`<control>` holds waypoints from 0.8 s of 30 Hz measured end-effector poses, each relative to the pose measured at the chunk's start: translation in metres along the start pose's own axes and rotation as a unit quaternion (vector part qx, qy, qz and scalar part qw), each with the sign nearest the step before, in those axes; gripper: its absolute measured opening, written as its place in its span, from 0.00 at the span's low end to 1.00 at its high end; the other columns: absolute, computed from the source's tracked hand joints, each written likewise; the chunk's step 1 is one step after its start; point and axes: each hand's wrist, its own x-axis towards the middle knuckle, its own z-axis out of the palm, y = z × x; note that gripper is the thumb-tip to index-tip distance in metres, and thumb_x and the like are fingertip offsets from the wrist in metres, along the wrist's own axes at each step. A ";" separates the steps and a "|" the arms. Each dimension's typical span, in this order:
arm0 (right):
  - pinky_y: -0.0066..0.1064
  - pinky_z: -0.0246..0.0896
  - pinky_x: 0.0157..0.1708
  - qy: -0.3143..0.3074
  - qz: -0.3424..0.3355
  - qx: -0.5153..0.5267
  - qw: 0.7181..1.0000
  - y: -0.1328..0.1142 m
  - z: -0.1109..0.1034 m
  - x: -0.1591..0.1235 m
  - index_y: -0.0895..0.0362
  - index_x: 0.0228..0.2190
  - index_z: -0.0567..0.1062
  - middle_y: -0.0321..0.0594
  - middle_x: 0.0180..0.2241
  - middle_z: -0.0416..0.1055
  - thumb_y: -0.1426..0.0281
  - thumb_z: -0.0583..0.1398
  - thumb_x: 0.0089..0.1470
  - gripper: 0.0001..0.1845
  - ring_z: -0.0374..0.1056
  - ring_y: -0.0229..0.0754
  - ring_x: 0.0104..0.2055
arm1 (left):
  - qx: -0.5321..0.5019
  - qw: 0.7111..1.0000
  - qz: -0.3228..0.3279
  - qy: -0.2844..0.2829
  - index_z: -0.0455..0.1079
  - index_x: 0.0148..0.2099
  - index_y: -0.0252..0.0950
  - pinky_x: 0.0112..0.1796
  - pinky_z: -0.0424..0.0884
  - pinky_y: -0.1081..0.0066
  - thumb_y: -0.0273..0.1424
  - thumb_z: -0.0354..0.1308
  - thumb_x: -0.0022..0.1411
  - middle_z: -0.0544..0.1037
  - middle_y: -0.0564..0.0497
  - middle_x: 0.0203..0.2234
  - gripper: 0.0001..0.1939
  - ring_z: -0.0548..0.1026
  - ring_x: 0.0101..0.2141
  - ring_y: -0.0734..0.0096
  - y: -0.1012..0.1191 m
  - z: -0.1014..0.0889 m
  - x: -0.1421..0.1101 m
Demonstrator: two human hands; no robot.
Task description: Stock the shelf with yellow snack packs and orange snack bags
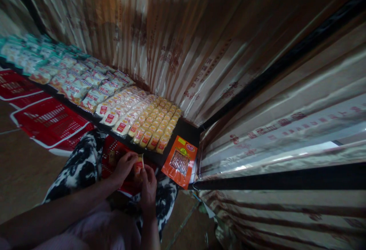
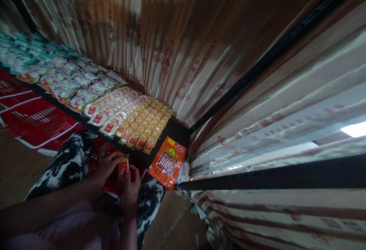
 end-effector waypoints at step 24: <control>0.30 0.66 0.32 0.123 -0.071 -0.051 0.989 -0.032 -0.049 0.004 0.57 0.44 0.72 0.42 0.35 0.73 0.52 0.54 0.56 0.23 0.70 0.41 0.33 | 0.036 0.986 -0.034 -0.162 0.68 0.32 0.37 0.27 0.64 0.71 0.42 0.53 0.41 0.74 0.52 0.26 0.17 0.71 0.28 0.66 0.016 0.029 -0.024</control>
